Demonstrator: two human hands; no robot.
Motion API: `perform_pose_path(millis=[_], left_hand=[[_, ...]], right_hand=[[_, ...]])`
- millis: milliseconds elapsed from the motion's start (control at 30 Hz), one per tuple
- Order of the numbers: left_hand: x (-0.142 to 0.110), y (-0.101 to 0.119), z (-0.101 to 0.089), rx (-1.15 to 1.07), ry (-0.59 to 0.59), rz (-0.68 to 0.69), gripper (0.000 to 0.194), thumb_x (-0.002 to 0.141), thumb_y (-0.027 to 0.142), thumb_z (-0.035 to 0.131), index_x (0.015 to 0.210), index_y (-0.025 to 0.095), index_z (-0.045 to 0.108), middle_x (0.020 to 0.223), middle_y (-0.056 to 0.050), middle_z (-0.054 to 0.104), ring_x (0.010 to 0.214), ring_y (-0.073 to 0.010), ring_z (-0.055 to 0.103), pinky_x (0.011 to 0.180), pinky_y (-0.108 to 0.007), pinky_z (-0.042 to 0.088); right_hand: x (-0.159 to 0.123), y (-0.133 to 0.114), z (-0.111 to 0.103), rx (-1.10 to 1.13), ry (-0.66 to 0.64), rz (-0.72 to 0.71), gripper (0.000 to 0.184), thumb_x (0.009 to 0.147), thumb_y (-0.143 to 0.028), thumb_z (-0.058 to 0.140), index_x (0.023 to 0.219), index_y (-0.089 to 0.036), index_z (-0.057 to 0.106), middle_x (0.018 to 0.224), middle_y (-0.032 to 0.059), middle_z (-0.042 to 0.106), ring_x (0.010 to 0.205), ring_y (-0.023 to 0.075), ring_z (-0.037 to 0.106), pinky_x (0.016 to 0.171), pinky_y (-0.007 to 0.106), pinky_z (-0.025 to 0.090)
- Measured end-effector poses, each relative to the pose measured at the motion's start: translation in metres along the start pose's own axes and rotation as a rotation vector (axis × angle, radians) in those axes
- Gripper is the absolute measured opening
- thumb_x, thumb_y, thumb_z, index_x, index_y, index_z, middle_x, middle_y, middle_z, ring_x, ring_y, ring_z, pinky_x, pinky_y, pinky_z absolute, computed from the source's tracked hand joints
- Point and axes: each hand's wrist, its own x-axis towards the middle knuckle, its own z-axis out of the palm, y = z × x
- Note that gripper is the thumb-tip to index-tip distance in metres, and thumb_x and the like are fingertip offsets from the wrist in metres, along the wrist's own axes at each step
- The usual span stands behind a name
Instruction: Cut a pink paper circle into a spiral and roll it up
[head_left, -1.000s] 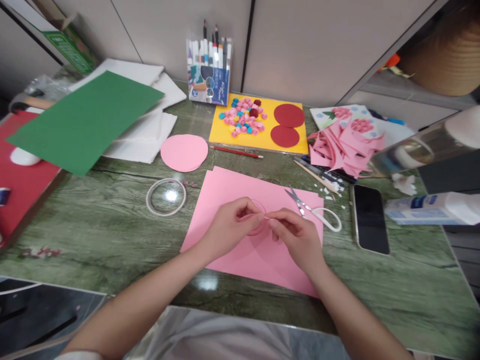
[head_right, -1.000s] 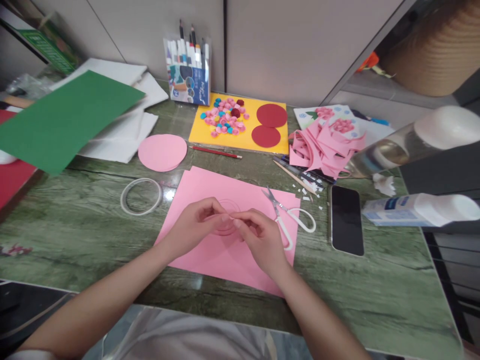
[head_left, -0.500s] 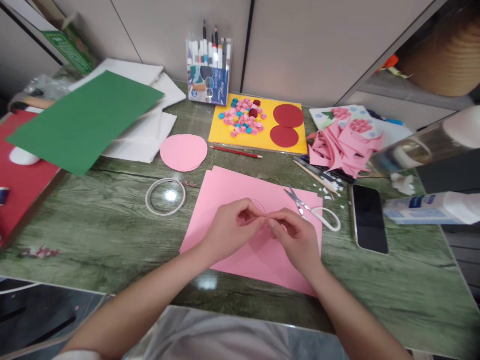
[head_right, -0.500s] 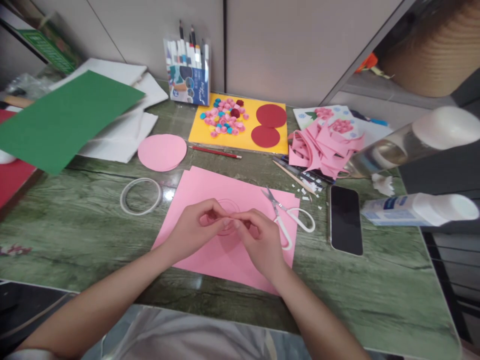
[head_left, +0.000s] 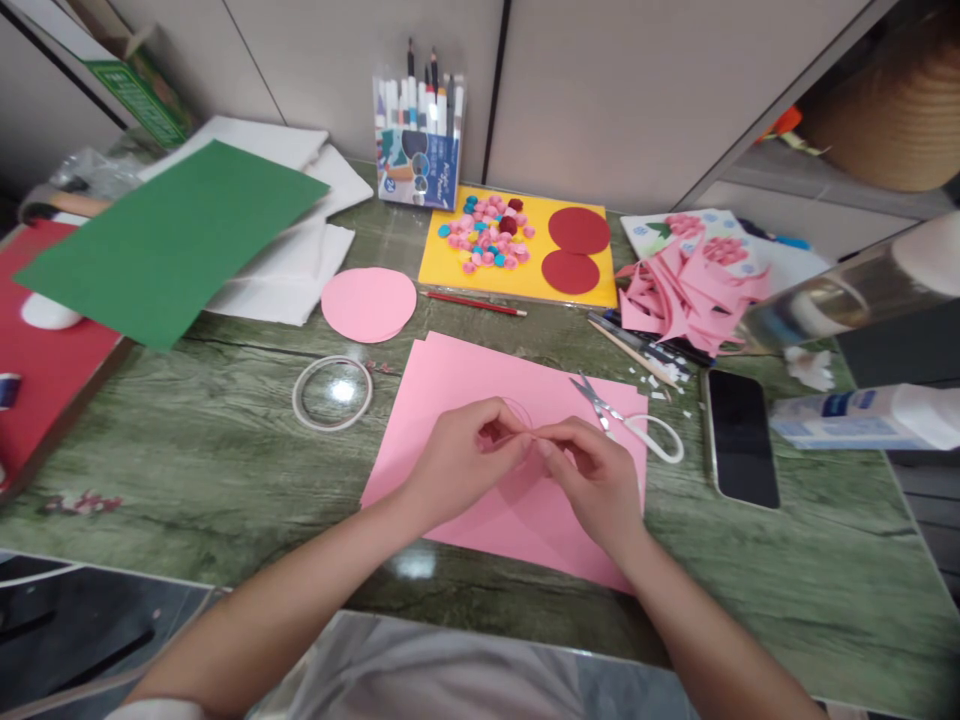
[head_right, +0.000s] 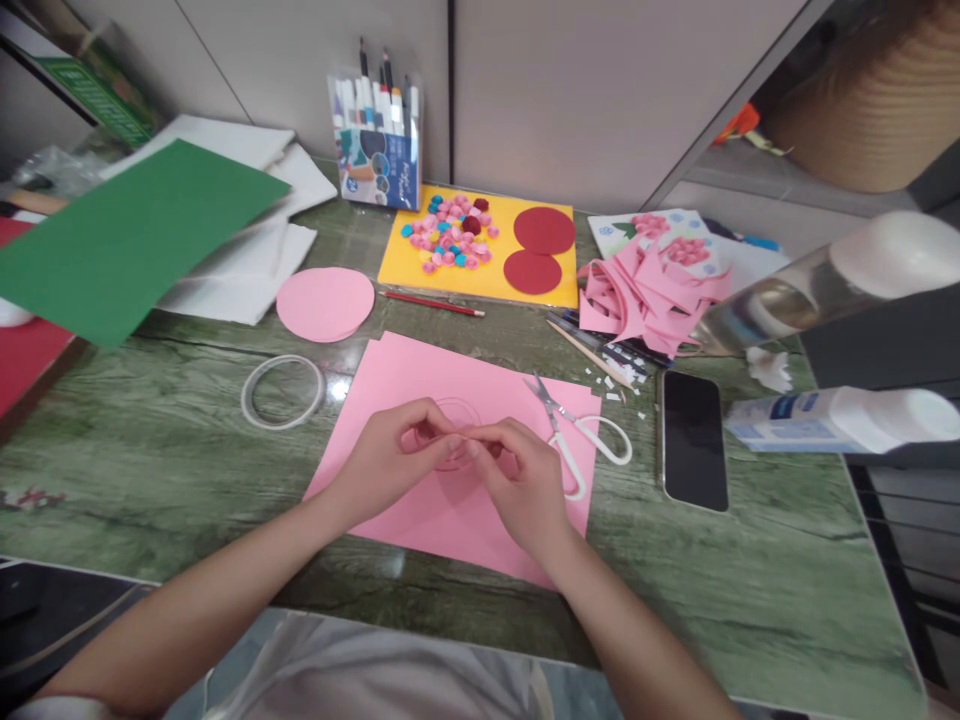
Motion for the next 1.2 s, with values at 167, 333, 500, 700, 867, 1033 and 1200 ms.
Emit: perform_pose_path(millis=[167,333,500,700,867,1033,1200], left_hand=[[0.0005,-0.0008,0.0,-0.006,-0.003,-0.005,0.006,0.078,0.019,0.058,0.073,0.017,0.061,0.072,0.003,0.064,0.067,-0.0093,0.054,0.062,-0.021,0.041],[0.0004,0.0016,-0.0001,-0.018,-0.003,-0.015,0.006,0.078,0.019,0.058,0.073,0.017,0.061,0.072,0.003,0.064,0.067,-0.0091,0.055,0.062,-0.02,0.041],[-0.0015,0.0026,0.0002,-0.026,-0.004,-0.005,0.006,0.077,0.018,0.059,0.071,0.017,0.06,0.071,0.003,0.064,0.067,-0.0086,0.055,0.062,-0.02,0.041],[-0.0014,0.002,0.001,-0.06,-0.017,-0.017,0.007,0.079,0.02,0.059,0.072,0.017,0.06,0.073,0.002,0.065,0.07,-0.0098,0.058,0.065,-0.021,0.043],[-0.0006,0.0053,-0.0016,-0.044,-0.032,0.0,0.006,0.078,0.022,0.06,0.076,0.017,0.063,0.076,0.001,0.067,0.071,-0.0102,0.058,0.064,-0.021,0.043],[-0.001,0.0059,-0.0045,-0.029,-0.036,0.002,0.01,0.08,0.026,0.059,0.078,0.017,0.063,0.076,0.0,0.067,0.071,-0.0115,0.058,0.065,-0.023,0.043],[-0.0018,0.0056,-0.0041,-0.015,-0.035,0.0,0.011,0.081,0.026,0.057,0.077,0.017,0.063,0.076,-0.001,0.067,0.071,-0.0124,0.058,0.064,-0.024,0.042]], right_hand=[[0.0003,-0.0012,0.0004,-0.001,0.005,0.0,0.009,0.084,-0.022,0.06,0.085,-0.02,0.068,0.069,0.0006,0.061,0.063,0.0137,0.055,0.06,0.028,0.044],[0.0007,-0.0025,0.0006,-0.017,0.009,-0.005,0.008,0.084,-0.021,0.059,0.084,-0.02,0.068,0.069,0.0008,0.061,0.062,0.0138,0.055,0.059,0.028,0.044],[0.0007,-0.0026,0.0007,-0.014,0.011,-0.018,0.008,0.084,-0.02,0.06,0.083,-0.02,0.067,0.068,0.0005,0.061,0.063,0.0136,0.055,0.06,0.028,0.044],[0.0002,-0.0028,0.001,-0.015,0.02,-0.02,0.007,0.084,-0.02,0.06,0.082,-0.02,0.067,0.068,-0.0002,0.061,0.063,0.013,0.055,0.061,0.028,0.044],[0.0005,-0.0021,-0.0003,-0.02,0.033,-0.022,0.007,0.084,-0.021,0.06,0.081,-0.02,0.067,0.068,0.0002,0.061,0.062,0.0135,0.055,0.06,0.028,0.044],[0.0013,-0.0019,-0.0028,-0.043,0.059,-0.019,0.009,0.084,-0.026,0.061,0.079,-0.02,0.066,0.068,0.0017,0.062,0.061,0.0145,0.056,0.058,0.029,0.045],[0.0016,-0.0023,-0.0025,-0.042,0.058,-0.02,0.009,0.084,-0.026,0.06,0.079,-0.021,0.066,0.068,0.0021,0.062,0.061,0.0147,0.056,0.057,0.029,0.046]])
